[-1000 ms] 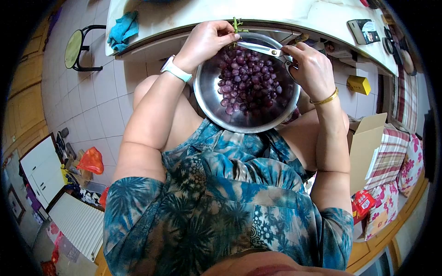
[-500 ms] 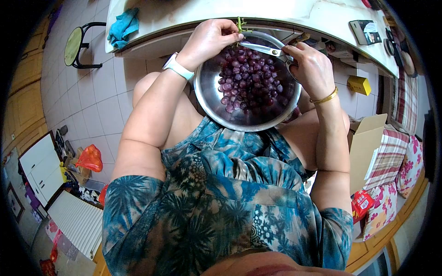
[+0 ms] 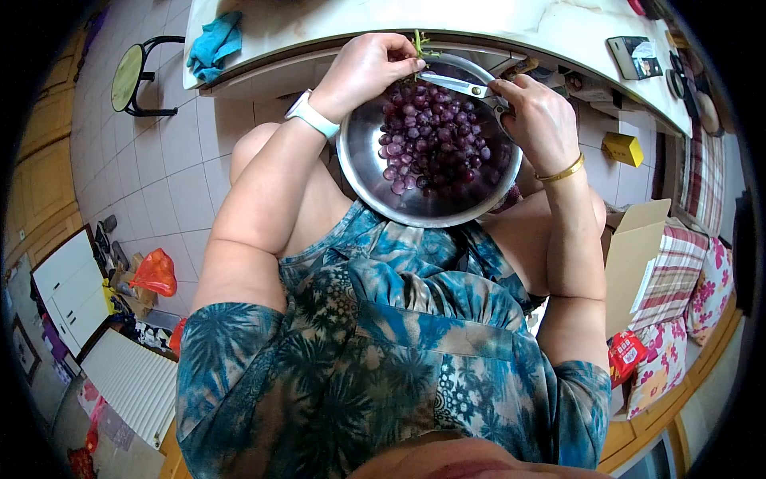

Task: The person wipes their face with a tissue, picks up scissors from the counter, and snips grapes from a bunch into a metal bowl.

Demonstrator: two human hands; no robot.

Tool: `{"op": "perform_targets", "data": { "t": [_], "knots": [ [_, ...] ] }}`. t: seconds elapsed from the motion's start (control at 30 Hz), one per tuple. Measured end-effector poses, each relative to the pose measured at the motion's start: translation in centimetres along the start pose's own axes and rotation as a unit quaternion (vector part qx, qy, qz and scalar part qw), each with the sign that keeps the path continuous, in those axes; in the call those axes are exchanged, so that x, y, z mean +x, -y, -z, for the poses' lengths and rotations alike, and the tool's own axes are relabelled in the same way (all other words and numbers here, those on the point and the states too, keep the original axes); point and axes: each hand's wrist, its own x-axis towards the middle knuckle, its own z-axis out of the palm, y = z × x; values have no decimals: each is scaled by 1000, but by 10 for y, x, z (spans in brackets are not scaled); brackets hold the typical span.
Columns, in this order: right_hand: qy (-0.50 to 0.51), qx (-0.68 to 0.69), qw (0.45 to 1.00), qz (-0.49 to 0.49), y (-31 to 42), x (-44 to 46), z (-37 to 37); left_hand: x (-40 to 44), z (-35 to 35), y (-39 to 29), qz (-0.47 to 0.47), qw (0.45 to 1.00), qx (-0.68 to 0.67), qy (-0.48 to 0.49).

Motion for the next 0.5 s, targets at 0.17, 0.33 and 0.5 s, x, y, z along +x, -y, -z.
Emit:
{"op": "perform_targets", "data": {
  "t": [0.17,0.33,0.5],
  "knots": [
    [-5,12,1000,8,-3,0,-4,0,-1,-3,13,1000,12,9],
    [2,6,1000,12,-4,-3,-6,-1,-1,-5,13,1000,23,12],
    [49,8,999,-10,-17,-5,-7,3,-1,8,-8,1000,12,-23]
  ]
}}
